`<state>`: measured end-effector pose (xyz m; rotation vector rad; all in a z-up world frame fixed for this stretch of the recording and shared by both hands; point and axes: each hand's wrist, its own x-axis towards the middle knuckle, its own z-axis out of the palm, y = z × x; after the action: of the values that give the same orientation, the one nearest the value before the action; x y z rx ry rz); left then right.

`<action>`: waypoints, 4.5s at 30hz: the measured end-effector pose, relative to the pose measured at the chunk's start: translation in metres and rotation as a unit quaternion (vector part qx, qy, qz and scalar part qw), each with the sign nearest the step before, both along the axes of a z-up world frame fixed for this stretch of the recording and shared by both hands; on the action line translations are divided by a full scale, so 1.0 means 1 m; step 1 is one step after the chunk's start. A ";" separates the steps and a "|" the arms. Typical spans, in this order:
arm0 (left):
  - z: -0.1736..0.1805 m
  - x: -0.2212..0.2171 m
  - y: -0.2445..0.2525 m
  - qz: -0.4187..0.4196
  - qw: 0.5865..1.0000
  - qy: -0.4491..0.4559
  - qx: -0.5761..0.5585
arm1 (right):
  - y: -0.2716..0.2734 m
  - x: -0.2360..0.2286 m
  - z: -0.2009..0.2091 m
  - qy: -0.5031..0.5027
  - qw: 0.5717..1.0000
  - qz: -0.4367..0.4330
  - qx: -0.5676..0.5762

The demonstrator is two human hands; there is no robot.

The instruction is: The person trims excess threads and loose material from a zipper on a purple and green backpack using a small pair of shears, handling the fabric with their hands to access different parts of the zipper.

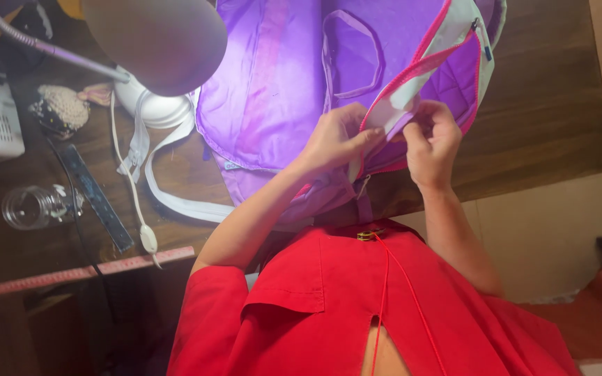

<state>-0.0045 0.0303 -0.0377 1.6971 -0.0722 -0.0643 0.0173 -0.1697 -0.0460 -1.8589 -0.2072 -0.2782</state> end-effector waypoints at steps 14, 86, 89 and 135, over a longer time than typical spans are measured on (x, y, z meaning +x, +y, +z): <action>-0.025 -0.002 -0.013 -0.022 0.983 0.025 -0.180 | 0.029 -0.065 -0.017 0.004 0.994 -0.075 -0.083; -0.023 0.019 0.016 -0.290 0.951 -0.066 0.083 | 0.075 -0.209 0.051 0.177 0.954 -0.193 0.145; -0.037 0.021 0.021 -0.312 0.949 -0.035 -0.004 | 0.096 -0.184 0.016 0.178 0.931 -0.213 0.237; -0.026 0.046 0.016 -0.453 0.874 0.023 -0.175 | 0.111 -0.135 0.019 0.235 0.856 -0.237 0.395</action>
<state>0.0418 0.0459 -0.0640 1.1718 -0.7978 -0.7486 -0.1178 -0.0582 -0.0274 -1.0690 0.6365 -0.1901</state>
